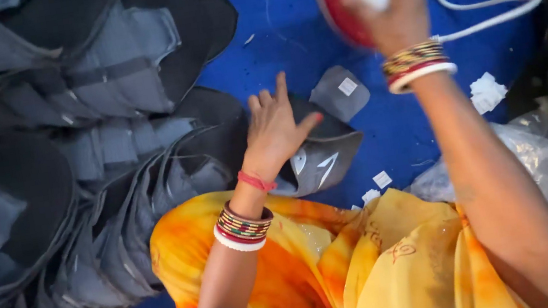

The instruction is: The person irons the upper surface of grey slip-on shoes using a red and white electric iron. They repeatedly pick up a shoe, place a small white paper on it, press it with the iron, and then remove the paper. The person handles the shoes one at a time from a large pile on the floor.

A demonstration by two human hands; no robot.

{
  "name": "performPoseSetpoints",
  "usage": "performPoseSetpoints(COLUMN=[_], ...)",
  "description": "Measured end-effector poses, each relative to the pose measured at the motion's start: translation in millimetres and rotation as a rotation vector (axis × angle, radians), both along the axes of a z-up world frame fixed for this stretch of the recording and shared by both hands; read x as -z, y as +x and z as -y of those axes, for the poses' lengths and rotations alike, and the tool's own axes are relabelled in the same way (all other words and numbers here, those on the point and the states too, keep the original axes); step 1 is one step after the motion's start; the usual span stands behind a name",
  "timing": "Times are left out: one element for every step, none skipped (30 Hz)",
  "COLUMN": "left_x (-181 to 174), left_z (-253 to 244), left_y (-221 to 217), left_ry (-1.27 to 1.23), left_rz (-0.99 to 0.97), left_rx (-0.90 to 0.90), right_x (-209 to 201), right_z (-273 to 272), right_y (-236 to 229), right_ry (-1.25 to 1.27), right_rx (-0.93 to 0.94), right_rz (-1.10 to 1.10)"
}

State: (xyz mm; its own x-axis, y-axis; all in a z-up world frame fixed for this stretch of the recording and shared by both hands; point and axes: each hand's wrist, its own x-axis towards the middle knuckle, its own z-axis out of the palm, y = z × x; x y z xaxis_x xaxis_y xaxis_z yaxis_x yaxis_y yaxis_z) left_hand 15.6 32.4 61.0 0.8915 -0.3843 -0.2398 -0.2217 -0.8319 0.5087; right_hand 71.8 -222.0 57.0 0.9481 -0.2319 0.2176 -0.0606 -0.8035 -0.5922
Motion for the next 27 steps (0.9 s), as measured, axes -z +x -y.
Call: performPoseSetpoints(left_x=[-7,-22,-38,-53,-84,-114,-144,-147,-151,-156,-152,-147,-143,-141,-139,-137,-138,-139,-139,-114,-88,-61,-49,-37,-25,-26,-29], left_z=[-1,-10,-17,-24,-49,-73,-99,-125,-150,-175,-182,-190,-198,-200,-203,-207,-182,-159,-135,-125,-114,-101,-100,-98,-97,-100,-104], left_y=[5,7,12,16,12,6,-3,-23,-38,-54,-57,-60,-66,-69,-70,-72,-48,-24,2,15,30,46,52,58,63,62,61], left_ry=[-0.026,-0.025,-0.297,-0.570,-0.575,-0.638,-0.681,-0.675,-0.510,-0.334,-0.338,-0.808,-1.271,-1.272,-1.731,-2.183,-2.181,-1.503,-0.832,-0.832,-0.473,-0.095,-0.100,-0.057,-0.013,-0.017,-0.147], left_rz=[0.074,0.088,-0.118,-0.323,-0.314,0.000,0.305,0.305,0.593,0.876,0.885,0.833,0.738,0.735,0.613,0.454,0.463,0.418,0.350,0.351,0.653,0.933,0.924,0.930,0.938,0.931,0.869], left_rx=[-0.058,-0.064,-0.120,-0.166,-0.178,-0.082,0.020,0.007,-0.192,-0.385,-0.388,-0.406,-0.410,-0.414,-0.401,-0.370,-0.378,-0.451,-0.467,-0.475,-0.520,-0.546,-0.542,-0.586,-0.635,-0.634,-0.646], right_x=[-12,3,16,30,39,48,60,63,65,67,64,62,61,65,68,71,71,72,72,76,79,82,89,96,102,100,98], right_z=[10,18,28,38,41,45,47,43,40,37,35,34,32,34,35,36,34,32,31,30,32,34,36,39,40,35,27], right_y=[0,-10,-15,-18,-23,-27,-37,-45,-49,-54,-50,-45,-48,-50,-49,-48,-50,-52,-54,-54,-57,-60,-70,-79,-87,-99,-110], right_ry=[0.253,0.253,0.407,0.560,0.559,0.637,0.720,0.725,0.763,0.801,0.797,0.743,0.691,0.689,0.674,0.659,0.659,0.653,0.646,0.645,0.579,0.512,0.506,0.437,0.367,0.361,0.412], right_rx=[-0.002,-0.010,-0.055,-0.102,-0.118,-0.136,-0.148,-0.158,-0.152,-0.145,-0.153,-0.133,-0.106,-0.106,-0.065,-0.025,-0.033,-0.035,-0.036,-0.043,-0.026,-0.009,-0.001,0.057,0.108,0.111,0.193], right_rz=[0.057,0.069,0.089,0.106,0.107,0.141,0.166,0.158,0.173,0.188,0.195,0.196,0.186,0.182,0.173,0.164,0.158,0.172,0.187,0.182,0.202,0.221,0.216,0.232,0.248,0.244,0.250])
